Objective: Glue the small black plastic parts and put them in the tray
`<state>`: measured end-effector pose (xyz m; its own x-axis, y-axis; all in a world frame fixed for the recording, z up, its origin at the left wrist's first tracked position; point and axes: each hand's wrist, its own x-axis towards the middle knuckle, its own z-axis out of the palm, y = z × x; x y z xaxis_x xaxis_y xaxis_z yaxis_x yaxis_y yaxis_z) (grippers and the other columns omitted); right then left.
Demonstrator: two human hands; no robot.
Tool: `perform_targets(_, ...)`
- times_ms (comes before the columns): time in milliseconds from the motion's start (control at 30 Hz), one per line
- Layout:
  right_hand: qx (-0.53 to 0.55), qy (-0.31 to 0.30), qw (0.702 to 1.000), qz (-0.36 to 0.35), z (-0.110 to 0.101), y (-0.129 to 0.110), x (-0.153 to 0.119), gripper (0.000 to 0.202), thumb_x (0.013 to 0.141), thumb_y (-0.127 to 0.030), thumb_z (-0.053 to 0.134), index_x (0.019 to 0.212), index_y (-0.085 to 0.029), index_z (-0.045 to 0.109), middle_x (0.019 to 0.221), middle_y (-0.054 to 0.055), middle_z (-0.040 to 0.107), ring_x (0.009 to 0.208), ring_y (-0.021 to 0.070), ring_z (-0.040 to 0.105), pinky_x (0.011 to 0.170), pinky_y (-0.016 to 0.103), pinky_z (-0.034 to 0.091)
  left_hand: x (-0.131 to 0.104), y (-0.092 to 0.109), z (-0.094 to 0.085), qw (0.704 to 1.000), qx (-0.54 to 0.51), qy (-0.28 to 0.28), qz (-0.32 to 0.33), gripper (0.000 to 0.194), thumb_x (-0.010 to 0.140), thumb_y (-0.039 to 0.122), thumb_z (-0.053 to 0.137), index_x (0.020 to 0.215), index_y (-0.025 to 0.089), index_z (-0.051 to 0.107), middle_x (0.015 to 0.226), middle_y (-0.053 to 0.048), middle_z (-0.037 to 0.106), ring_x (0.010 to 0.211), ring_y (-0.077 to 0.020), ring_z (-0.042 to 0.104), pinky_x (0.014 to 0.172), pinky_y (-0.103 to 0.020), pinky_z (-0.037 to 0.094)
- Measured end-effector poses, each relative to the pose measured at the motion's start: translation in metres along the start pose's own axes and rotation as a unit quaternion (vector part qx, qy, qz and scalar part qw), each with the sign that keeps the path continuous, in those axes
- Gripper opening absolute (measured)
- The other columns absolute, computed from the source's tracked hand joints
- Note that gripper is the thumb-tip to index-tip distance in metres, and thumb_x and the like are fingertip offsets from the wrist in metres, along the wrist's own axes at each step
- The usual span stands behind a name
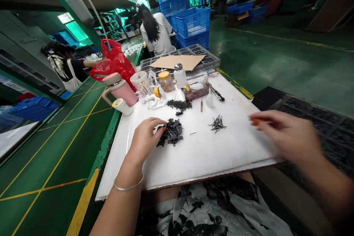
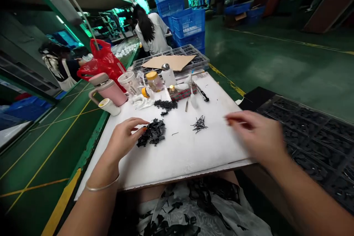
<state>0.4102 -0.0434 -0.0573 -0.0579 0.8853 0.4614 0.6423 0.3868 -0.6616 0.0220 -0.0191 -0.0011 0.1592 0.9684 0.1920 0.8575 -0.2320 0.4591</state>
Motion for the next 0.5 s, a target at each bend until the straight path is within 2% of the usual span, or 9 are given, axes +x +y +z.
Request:
perform_targets(33,0.008,-0.034,0.999,-0.01,0.023,-0.03,0.02,0.017,0.087,-0.027,0.056,0.097,-0.026,0.07,0.091,0.005,0.072,0.08,0.0214,0.067,0.066,0.031,0.052,0.007,0.002,0.001,0.999,0.037,-0.011,0.006,0.022,0.086,0.024,0.056,0.102,0.026,0.07,0.111,-0.002,0.067,0.099,-0.0215,0.062,0.086,-0.033,0.051)
perform_targets(100,0.032,-0.144,0.988,-0.052,0.068,-0.075,0.055,0.016,0.084,-0.022,0.057,0.09,-0.021,0.071,0.09,0.004,0.073,0.078,0.0175,0.067,0.066,0.027,0.052,0.021,0.005,0.004,0.994,0.104,-0.038,0.005,0.025,0.086,0.021,0.054,0.104,0.026,0.07,0.113,-0.003,0.067,0.104,-0.0236,0.061,0.09,-0.035,0.049)
perform_targets(167,-0.025,-0.204,0.976,-0.067,0.107,-0.1,0.081,0.017,0.084,-0.019,0.056,0.092,-0.02,0.072,0.093,0.002,0.073,0.079,0.0152,0.067,0.07,0.026,0.05,0.037,0.006,0.008,0.982,0.168,-0.079,-0.024,0.027,0.086,0.023,0.053,0.107,0.024,0.07,0.109,-0.007,0.069,0.103,-0.0264,0.062,0.088,-0.037,0.048)
perform_targets(233,-0.133,-0.218,0.964,-0.073,0.137,-0.109,0.101,0.021,0.085,-0.019,0.055,0.099,-0.022,0.071,0.101,0.003,0.073,0.088,0.0174,0.066,0.074,0.026,0.047,0.052,0.006,0.013,0.976,0.19,-0.1,-0.048,0.025,0.084,0.029,0.057,0.102,0.021,0.072,0.098,-0.011,0.071,0.095,-0.03,0.064,0.082,-0.04,0.05)
perform_targets(300,-0.192,-0.22,0.953,-0.073,0.157,-0.11,0.115,0.025,0.083,-0.015,0.055,0.102,-0.021,0.071,0.106,0.006,0.071,0.095,0.0216,0.065,0.074,0.028,0.045,0.062,0.004,0.018,0.973,0.192,-0.108,-0.062,0.026,0.08,0.037,0.062,0.095,0.018,0.073,0.091,-0.015,0.071,0.09,-0.0329,0.065,0.077,-0.041,0.05)
perform_targets(400,-0.228,-0.238,0.94,-0.085,0.171,-0.107,0.126,0.023,0.078,-0.01,0.058,0.095,-0.018,0.071,0.101,0.01,0.071,0.093,0.0246,0.065,0.07,0.028,0.043,0.072,0.004,0.023,0.975,0.174,-0.121,-0.064,0.025,0.074,0.039,0.068,0.089,0.02,0.074,0.088,-0.014,0.071,0.085,-0.0316,0.065,0.073,-0.038,0.049)
perform_targets(500,-0.244,-0.247,0.931,-0.112,0.173,-0.106,0.127,0.019,0.08,-0.011,0.057,0.093,-0.017,0.07,0.098,0.011,0.07,0.093,0.0249,0.064,0.069,0.028,0.043,0.076,0.005,0.025,0.981,0.131,-0.135,-0.052,0.021,0.07,0.034,0.071,0.087,0.023,0.074,0.086,-0.009,0.072,0.08,-0.0252,0.065,0.068,-0.032,0.047)
